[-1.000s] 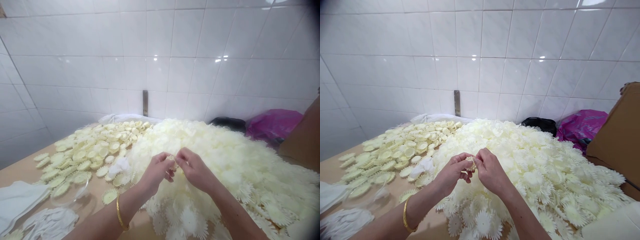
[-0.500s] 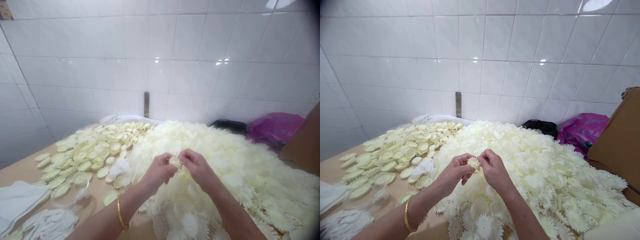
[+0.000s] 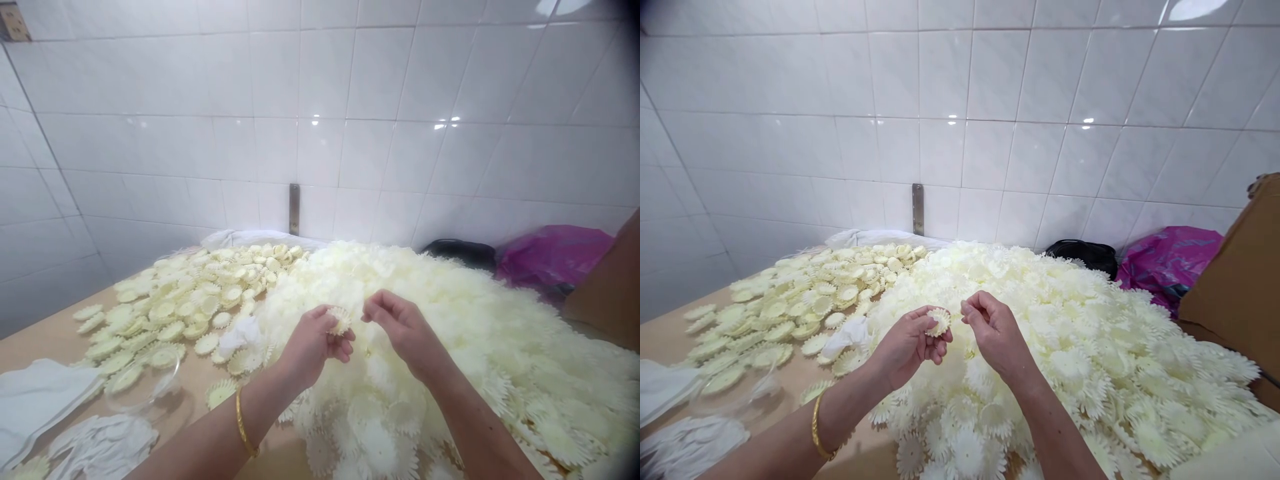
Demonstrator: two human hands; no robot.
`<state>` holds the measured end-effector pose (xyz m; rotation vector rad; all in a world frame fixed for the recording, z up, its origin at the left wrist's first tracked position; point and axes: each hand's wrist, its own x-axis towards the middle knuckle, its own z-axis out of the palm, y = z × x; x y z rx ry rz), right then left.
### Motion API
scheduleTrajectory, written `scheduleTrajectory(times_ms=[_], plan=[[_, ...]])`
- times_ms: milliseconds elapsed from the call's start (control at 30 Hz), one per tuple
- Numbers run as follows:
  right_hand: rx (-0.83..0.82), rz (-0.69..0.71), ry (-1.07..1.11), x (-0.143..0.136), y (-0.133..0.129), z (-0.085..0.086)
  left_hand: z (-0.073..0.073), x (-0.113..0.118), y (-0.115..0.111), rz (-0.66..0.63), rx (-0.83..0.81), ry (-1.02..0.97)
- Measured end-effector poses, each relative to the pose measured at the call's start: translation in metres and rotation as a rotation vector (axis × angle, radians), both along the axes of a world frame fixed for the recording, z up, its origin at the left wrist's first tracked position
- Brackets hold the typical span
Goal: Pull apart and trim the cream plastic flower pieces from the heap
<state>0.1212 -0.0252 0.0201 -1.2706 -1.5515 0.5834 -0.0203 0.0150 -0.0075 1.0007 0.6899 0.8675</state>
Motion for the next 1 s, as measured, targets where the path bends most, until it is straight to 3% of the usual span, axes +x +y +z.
scheduleTrajectory(times_ms=[233,500,733,1000], plan=[[0.054,0.113,-0.174,-0.001,-0.001,-0.004,-0.002,0.002,-0.004,-0.033,0.071,0.08],[0.096,0.046,-0.226,-0.005,0.001,-0.006,-0.001,0.004,-0.007,-0.065,0.033,0.019],[-0.084,0.032,0.002,-0.008,0.003,-0.01,-0.001,0.003,-0.008,-0.091,0.223,0.103],[-0.164,0.091,0.291,-0.008,0.005,-0.012,0.005,-0.002,0.0,-0.188,0.102,0.095]])
